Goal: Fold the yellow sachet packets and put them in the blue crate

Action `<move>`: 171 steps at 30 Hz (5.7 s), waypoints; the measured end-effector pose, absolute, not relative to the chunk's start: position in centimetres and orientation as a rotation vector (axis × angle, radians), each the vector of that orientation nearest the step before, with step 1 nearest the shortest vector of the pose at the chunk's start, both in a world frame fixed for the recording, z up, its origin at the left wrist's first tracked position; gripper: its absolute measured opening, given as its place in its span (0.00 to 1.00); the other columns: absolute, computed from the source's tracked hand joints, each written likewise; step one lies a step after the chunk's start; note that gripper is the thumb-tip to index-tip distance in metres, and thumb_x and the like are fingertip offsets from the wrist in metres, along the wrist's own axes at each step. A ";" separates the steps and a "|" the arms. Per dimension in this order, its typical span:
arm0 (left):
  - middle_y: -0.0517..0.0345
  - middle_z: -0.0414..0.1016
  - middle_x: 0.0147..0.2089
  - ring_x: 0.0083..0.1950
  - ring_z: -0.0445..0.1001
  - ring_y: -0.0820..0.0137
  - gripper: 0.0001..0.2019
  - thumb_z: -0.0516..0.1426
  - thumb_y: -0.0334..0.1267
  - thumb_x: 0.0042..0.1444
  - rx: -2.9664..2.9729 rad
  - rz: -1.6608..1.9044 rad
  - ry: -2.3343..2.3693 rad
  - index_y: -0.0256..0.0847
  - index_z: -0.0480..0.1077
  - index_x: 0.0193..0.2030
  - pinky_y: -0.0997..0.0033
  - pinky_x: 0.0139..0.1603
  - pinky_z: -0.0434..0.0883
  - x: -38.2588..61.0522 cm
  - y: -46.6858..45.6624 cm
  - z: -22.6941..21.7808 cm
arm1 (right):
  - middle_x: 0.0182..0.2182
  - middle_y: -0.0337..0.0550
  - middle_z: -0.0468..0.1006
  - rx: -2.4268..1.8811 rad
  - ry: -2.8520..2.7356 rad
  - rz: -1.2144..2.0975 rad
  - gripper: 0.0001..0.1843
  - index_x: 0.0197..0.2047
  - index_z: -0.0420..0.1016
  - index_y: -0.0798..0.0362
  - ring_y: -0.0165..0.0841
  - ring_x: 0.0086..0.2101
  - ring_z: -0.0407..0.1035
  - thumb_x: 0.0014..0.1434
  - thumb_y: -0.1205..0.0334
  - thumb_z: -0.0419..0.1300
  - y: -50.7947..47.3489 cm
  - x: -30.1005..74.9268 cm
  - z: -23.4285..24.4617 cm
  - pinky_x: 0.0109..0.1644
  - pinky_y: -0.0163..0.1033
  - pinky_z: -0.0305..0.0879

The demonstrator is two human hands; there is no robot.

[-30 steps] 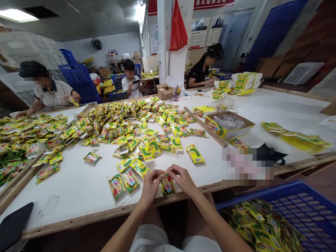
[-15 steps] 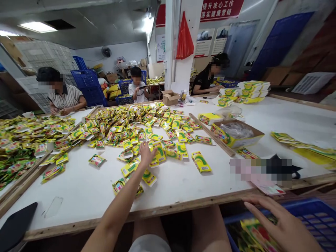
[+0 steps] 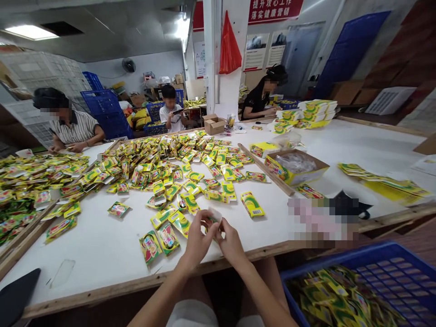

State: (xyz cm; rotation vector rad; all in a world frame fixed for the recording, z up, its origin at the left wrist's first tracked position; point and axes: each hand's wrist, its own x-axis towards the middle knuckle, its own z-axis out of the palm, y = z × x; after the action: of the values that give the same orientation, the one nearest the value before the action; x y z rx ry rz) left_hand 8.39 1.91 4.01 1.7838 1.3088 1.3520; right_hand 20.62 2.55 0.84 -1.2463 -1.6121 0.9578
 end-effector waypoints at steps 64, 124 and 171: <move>0.52 0.72 0.41 0.41 0.71 0.69 0.14 0.54 0.40 0.60 1.485 1.116 0.840 0.39 0.58 0.50 0.70 0.43 0.67 5.9 2.0 1.8 | 0.44 0.46 0.73 -1.073 -1.580 1.025 0.15 0.49 0.68 0.53 0.34 0.43 0.69 0.59 0.57 0.55 1.9 23.7 1.7 0.48 0.38 0.67; 0.49 0.72 0.42 0.40 0.71 0.69 0.13 0.54 0.43 0.59 1.394 1.212 1.206 0.35 0.68 0.44 0.66 0.45 0.69 5.4 0.2 -1.4 | 0.33 0.47 0.75 -1.693 -1.745 0.586 0.14 0.32 0.75 0.51 0.38 0.34 0.68 0.50 0.50 0.59 4.2 35.7 7.9 0.39 0.41 0.62; 0.50 0.72 0.44 0.45 0.72 0.67 0.16 0.57 0.39 0.56 1.314 1.291 0.907 0.38 0.63 0.49 0.68 0.46 0.68 7.0 2.5 0.0 | 0.35 0.42 0.73 -1.027 -1.610 1.085 0.11 0.41 0.68 0.56 0.30 0.37 0.69 0.58 0.58 0.56 5.0 23.5 0.8 0.43 0.36 0.65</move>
State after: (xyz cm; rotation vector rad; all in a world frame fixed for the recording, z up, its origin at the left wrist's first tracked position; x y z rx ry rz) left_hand 7.05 2.51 -0.03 1.3140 0.9075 1.2911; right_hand 23.52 5.04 0.76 -1.0269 -1.6102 1.0848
